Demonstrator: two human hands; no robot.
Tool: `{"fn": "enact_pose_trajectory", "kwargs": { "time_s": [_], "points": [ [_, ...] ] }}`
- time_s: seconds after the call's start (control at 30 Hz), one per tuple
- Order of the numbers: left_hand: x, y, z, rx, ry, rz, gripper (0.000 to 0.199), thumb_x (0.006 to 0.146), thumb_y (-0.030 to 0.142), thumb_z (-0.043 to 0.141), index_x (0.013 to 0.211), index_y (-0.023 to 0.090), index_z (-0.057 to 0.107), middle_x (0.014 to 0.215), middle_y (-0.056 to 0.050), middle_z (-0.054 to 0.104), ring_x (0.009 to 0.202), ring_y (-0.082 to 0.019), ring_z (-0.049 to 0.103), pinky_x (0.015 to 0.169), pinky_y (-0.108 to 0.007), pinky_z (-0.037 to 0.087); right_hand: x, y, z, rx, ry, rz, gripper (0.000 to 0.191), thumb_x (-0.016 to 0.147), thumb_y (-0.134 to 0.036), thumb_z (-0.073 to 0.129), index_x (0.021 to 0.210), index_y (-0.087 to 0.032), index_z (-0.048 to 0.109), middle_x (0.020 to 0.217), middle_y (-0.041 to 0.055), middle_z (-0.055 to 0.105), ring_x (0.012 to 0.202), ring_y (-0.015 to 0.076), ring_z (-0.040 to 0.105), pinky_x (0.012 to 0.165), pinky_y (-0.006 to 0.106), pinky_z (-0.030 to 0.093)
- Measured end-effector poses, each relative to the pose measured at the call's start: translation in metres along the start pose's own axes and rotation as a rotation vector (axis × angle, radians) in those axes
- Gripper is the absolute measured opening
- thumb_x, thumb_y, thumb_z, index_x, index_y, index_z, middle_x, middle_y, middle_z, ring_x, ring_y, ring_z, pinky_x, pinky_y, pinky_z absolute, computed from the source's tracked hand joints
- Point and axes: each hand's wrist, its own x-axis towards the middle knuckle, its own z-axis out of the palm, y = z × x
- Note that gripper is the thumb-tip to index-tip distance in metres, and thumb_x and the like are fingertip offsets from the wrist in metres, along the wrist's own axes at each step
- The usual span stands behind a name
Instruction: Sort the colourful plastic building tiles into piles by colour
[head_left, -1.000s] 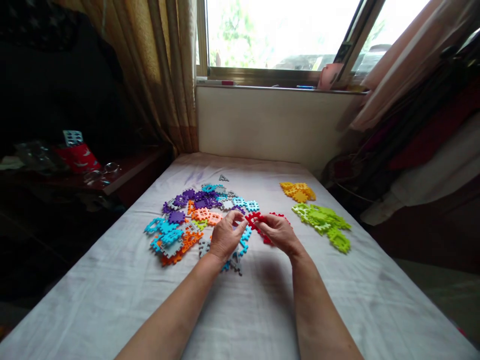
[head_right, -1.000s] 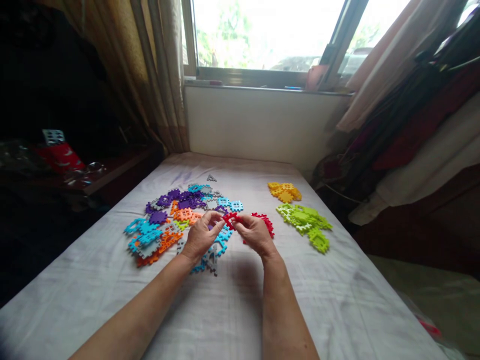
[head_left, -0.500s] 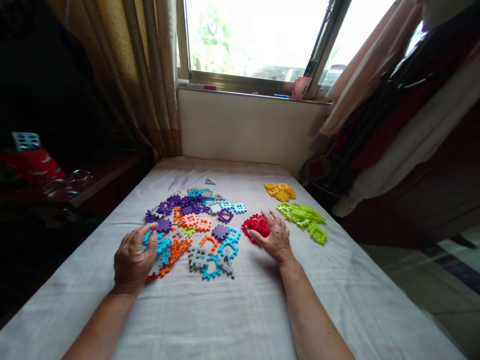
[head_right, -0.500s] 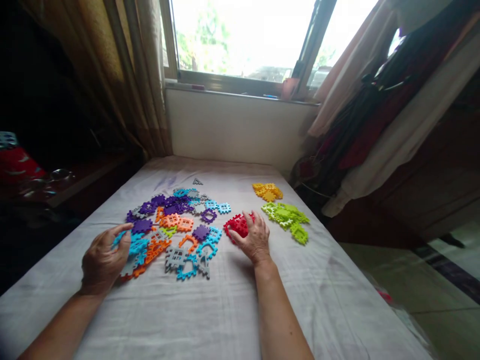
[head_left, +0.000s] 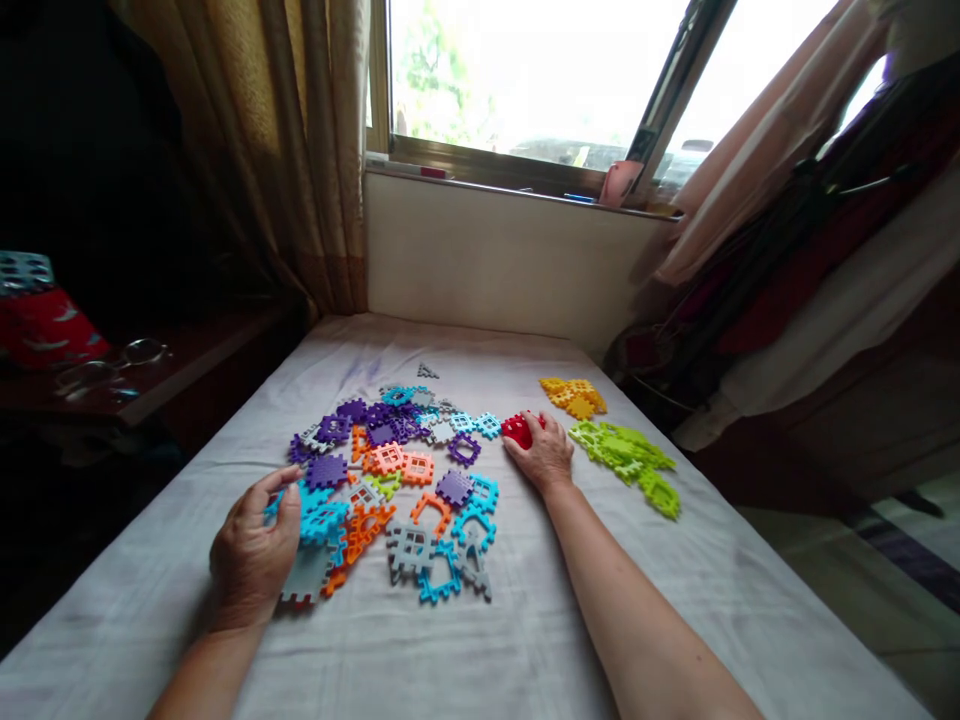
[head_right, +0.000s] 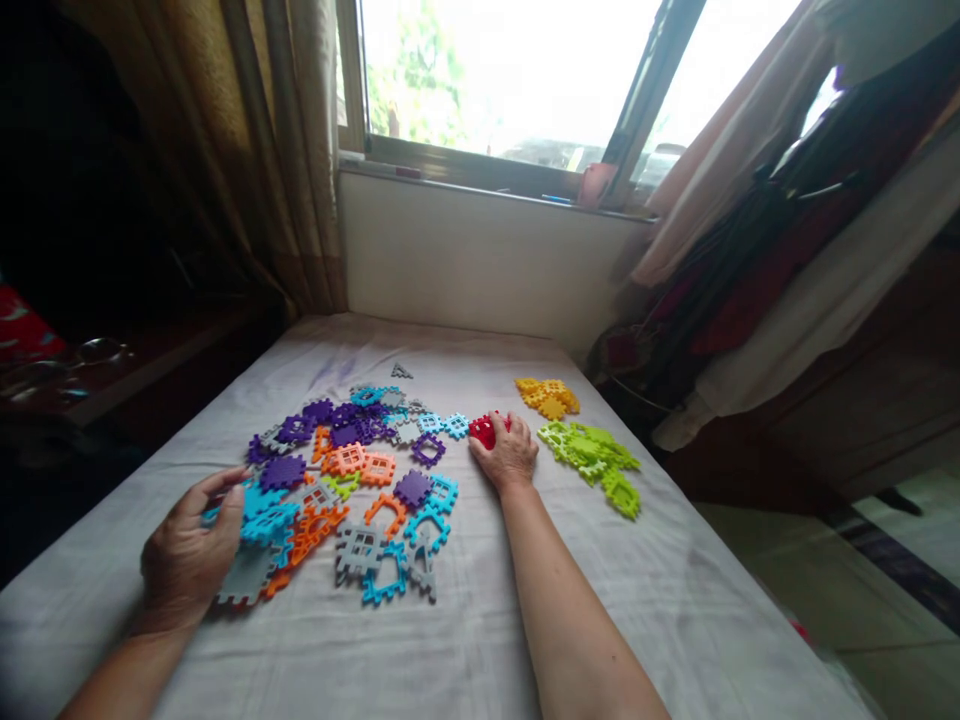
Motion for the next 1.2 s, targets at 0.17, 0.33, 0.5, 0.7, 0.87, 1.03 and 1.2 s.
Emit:
{"fn": "enact_pose_trajectory", "kwargs": {
  "time_s": [0.17,0.33,0.5,0.7,0.87,1.03,1.2],
  "points": [
    [0.003,-0.008,0.002,-0.051,-0.035,-0.255,0.033,0.082,0.047,0.051,0.098,0.025,0.07,0.09,-0.002,0.074,0.074,-0.018,0.067,0.068,-0.029,0.052,0.047,-0.012,0.018,0.0,-0.022,0.06,0.063,0.085,-0.056,0.06,0.142,-0.029,0.053,0.148,0.014,0.046,0.132,0.0324,0.043,0.101,0.047,0.04],
    [0.003,-0.017,0.007,-0.12,-0.05,-0.401,0.04,0.078,0.052,0.052,0.1,0.023,0.068,0.093,-0.003,0.074,0.072,-0.017,0.066,0.066,-0.028,0.052,0.091,-0.021,0.037,0.014,-0.015,0.069,0.06,0.086,-0.057,0.056,0.139,-0.029,0.055,0.142,0.0142,0.05,0.126,0.0335,0.046,0.098,0.049,0.04],
    [0.001,-0.011,0.003,-0.034,-0.063,-0.397,0.043,0.076,0.054,0.051,0.101,0.024,0.069,0.095,-0.003,0.074,0.076,-0.019,0.065,0.07,-0.03,0.05,0.121,-0.023,0.056,0.046,0.011,0.089,0.061,0.085,-0.057,0.055,0.139,-0.028,0.055,0.138,0.0147,0.052,0.122,0.0344,0.047,0.097,0.05,0.039],
    [0.003,-0.003,0.0,0.018,-0.102,-0.484,0.049,0.074,0.055,0.051,0.105,0.023,0.07,0.065,0.001,0.063,0.054,-0.016,0.056,0.052,-0.027,0.042,0.126,-0.024,0.063,0.009,0.117,0.065,0.067,0.087,-0.059,0.05,0.142,-0.021,0.05,0.143,0.0184,0.047,0.127,0.036,0.04,0.1,0.055,0.033],
    [0.005,-0.004,0.001,-0.053,-0.115,-0.485,0.052,0.074,0.055,0.051,0.107,0.019,0.069,0.054,0.004,0.056,0.047,-0.015,0.051,0.049,-0.027,0.041,0.108,-0.032,0.051,-0.064,0.19,-0.093,0.059,0.093,-0.052,0.042,0.141,-0.019,0.051,0.151,0.0181,0.039,0.138,0.0349,0.029,0.106,0.059,0.023],
    [0.005,-0.004,0.002,-0.101,-0.101,-0.442,0.045,0.076,0.051,0.052,0.105,0.02,0.069,0.062,0.002,0.063,0.048,-0.014,0.051,0.05,-0.026,0.042,0.101,-0.067,0.038,-0.035,0.125,-0.301,0.048,0.095,-0.038,0.038,0.137,-0.021,0.056,0.153,0.0126,0.041,0.141,0.0316,0.03,0.113,0.055,0.018],
    [0.001,-0.01,0.004,-0.099,-0.088,-0.391,0.04,0.081,0.048,0.052,0.106,0.022,0.068,0.082,-0.002,0.072,0.061,-0.017,0.061,0.064,-0.031,0.052,0.113,-0.142,0.043,0.09,-0.163,-0.418,0.054,0.095,-0.045,0.042,0.144,-0.022,0.05,0.151,0.0134,0.045,0.136,0.0294,0.041,0.109,0.045,0.034]
  ]
}}
